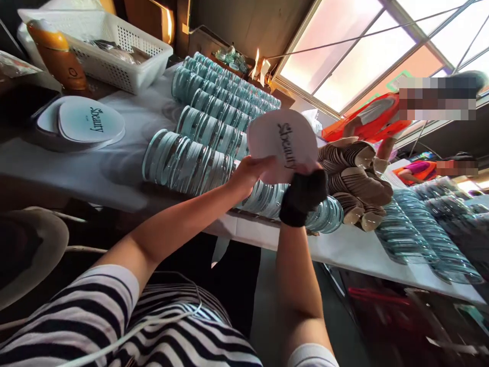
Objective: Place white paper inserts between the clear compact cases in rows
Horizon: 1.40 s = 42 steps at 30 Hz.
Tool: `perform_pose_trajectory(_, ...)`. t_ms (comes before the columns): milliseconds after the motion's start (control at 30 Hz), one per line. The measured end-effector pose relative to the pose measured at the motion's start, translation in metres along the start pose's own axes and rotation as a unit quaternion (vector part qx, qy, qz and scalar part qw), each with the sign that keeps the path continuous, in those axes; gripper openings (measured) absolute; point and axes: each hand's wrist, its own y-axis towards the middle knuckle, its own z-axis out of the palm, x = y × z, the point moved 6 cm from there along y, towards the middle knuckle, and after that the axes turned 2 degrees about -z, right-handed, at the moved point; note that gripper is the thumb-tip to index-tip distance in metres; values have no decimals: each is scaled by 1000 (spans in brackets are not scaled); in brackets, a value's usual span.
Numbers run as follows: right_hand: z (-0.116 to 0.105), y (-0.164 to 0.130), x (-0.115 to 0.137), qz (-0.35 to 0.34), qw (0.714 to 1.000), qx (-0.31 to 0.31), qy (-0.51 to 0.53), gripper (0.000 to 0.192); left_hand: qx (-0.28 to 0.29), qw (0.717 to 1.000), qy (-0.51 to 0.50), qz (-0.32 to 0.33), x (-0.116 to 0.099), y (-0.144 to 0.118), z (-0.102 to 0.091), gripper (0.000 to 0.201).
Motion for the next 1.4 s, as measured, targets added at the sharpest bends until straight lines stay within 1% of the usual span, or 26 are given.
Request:
perform_pose_trajectory(33,-12,-3,-7,40,998,-37,-21,43,15,1000,-2,-3,-3,1,2,27)
perform_pose_trajectory(67,-29,-8,-12,63,994,-74,-44,46,27,1000,-3,-2,-7,4,2,29)
perform_pose_trajectory(100,-47,-17,-17,73,990,-102,-71,50,31,1000,-6,5,-11,7,1,29)
perform_pose_trajectory(133,-64,-28,-20,72,987,-109,-98,54,22,1000,-11,17,-16,12,-3,28)
perform_pose_trajectory(167,-80,-40,-24,74,984,-95,-128,56,7,999,-19,31,-20,17,-9,27)
perform_pose_trajectory(200,-90,-52,-28,75,985,-47,-151,57,-11,999,-29,45,-23,21,-16,26)
perform_pose_trajectory(233,-95,-64,-32,75,984,22,-161,57,-24,997,-38,57,-25,25,-23,26)
perform_pose_trajectory(300,-86,-86,-38,71,970,176,-153,54,-26,996,-47,69,-25,31,-33,27)
perform_pose_trajectory(333,-76,-93,-37,65,960,232,-142,53,-20,996,-46,73,-24,32,-35,28)
perform_pose_trajectory(367,-63,-98,-35,59,953,265,-131,51,-12,996,-44,76,-23,32,-36,29)
perform_pose_trajectory(500,1,-92,-23,61,947,292,-123,43,7,997,-28,76,-21,28,-35,30)
perform_pose_trajectory(567,21,-88,-19,68,942,305,-122,41,2,997,-22,70,-21,28,-34,30)
perform_pose_trajectory(633,24,-86,-18,69,943,308,-106,39,-7,998,-22,67,-20,29,-35,31)
perform_pose_trajectory(767,10,-83,-27,84,952,294,-32,32,-14,998,-21,61,-17,31,-36,37)
perform_pose_trajectory(833,16,-80,-29,92,949,301,0,30,-14,998,-14,60,-16,30,-36,39)
perform_pose_trajectory(900,30,-76,-25,88,943,321,12,29,-13,998,-4,59,-16,28,-35,38)
perform_pose_trajectory(1000,49,-77,-13,36,933,355,-44,30,-7,998,-1,57,-19,27,-35,32)
perform_pose_trajectory(1067,50,-81,-7,1,927,358,-113,32,0,998,-9,57,-21,26,-35,27)
perform_pose_trajectory(1100,48,-84,-7,0,924,360,-128,33,2,998,-14,57,-21,26,-35,24)
perform_pose_trajectory(1133,46,-88,-8,20,923,368,-111,32,2,998,-17,56,-21,26,-35,22)
perform_pose_trajectory(1167,45,-92,-11,54,918,387,-66,30,1,998,-18,55,-21,25,-35,21)
perform_pose_trajectory(1200,45,-97,-15,95,907,411,-4,28,0,998,-19,54,-21,25,-35,20)
perform_pose_trajectory(1233,46,-102,-17,132,888,437,61,28,-2,998,-19,53,-20,25,-34,19)
perform_pose_trajectory(1300,49,-110,-18,177,846,477,158,37,-4,999,-16,51,-19,24,-34,19)
perform_pose_trajectory(1333,50,-112,-17,190,833,484,188,44,-4,999,-12,49,-19,23,-34,20)
perform_pose_trajectory(1400,52,-115,-15,213,817,485,229,55,-6,999,-4,48,-18,22,-33,22)
